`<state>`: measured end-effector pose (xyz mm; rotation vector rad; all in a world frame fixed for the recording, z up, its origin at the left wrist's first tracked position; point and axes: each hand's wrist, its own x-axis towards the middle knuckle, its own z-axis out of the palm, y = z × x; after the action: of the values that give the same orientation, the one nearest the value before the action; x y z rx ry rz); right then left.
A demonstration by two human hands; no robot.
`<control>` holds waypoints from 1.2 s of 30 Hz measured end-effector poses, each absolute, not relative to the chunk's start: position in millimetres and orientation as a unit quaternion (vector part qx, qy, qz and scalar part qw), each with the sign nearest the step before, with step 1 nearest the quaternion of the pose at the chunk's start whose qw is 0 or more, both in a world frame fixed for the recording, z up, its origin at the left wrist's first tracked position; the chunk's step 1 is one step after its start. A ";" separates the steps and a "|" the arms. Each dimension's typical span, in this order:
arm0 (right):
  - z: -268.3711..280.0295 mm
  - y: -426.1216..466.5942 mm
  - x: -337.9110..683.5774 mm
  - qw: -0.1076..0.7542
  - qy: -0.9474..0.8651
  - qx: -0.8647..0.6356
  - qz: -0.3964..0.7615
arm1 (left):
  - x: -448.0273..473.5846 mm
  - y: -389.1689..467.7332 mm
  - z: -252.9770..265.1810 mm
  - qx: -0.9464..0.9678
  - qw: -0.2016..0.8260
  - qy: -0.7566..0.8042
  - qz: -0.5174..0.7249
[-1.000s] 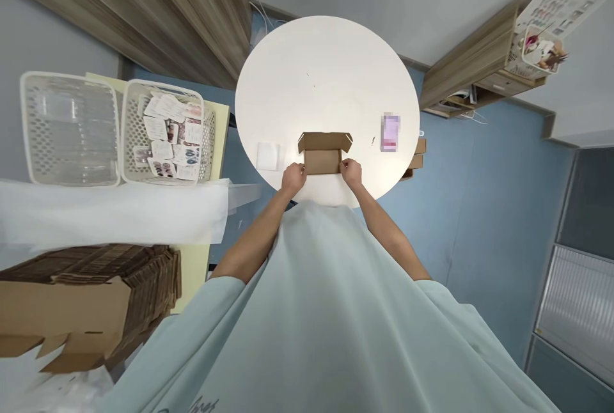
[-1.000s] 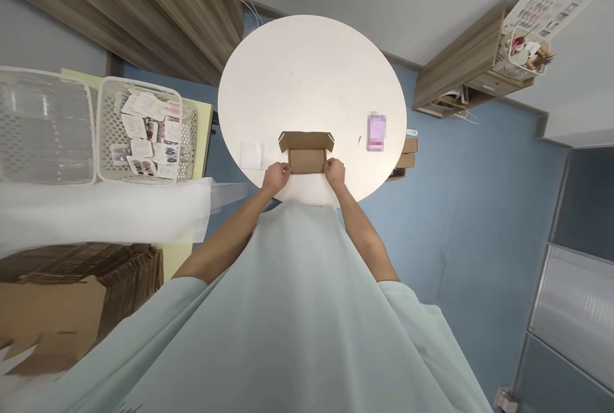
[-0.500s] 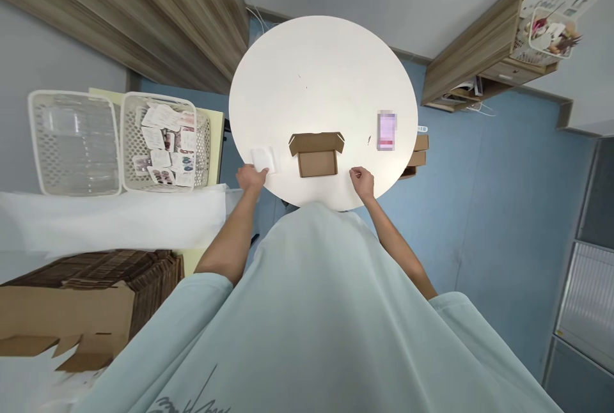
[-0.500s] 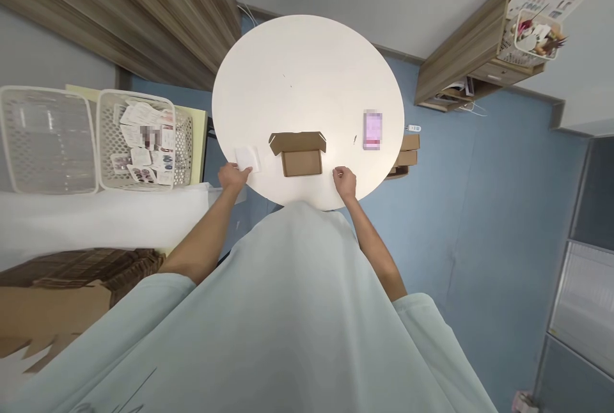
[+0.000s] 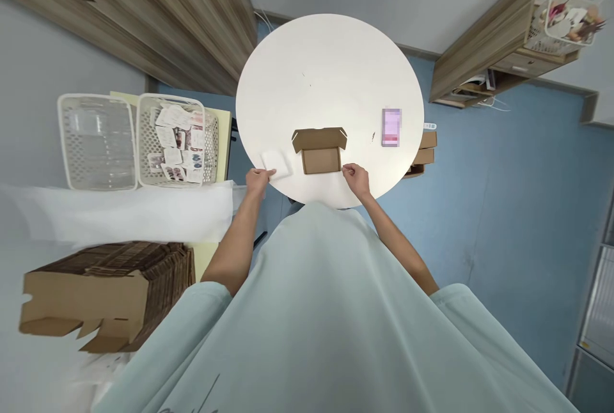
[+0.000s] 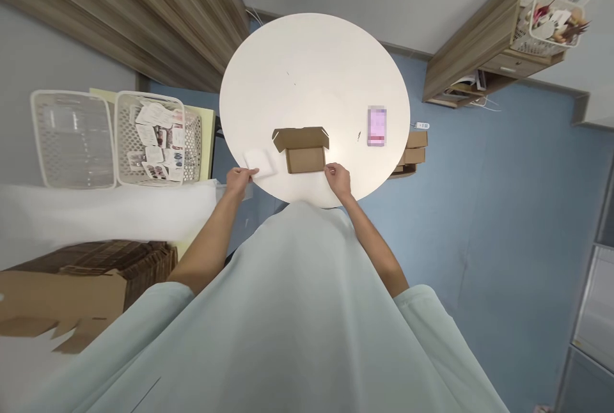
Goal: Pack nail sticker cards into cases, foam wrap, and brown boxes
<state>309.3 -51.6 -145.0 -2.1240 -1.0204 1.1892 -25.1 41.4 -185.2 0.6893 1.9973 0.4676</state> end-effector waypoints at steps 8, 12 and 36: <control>-148.5 -52.7 256.4 0.302 -0.255 -0.577 0.715 | -16.0 -23.5 -144.3 0.184 0.674 0.645 0.311; -150.7 -54.2 250.6 0.330 -0.239 -0.552 0.727 | 12.5 -30.1 -139.3 0.205 0.684 0.637 0.289; -185.3 -0.9 267.7 0.100 -0.476 -0.777 0.400 | 111.8 21.2 -189.6 0.543 0.447 0.709 0.052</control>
<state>267.7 -0.9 -185.3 -2.2968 -1.4073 1.1825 111.8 21.2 -189.6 1.3447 1.7561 0.1294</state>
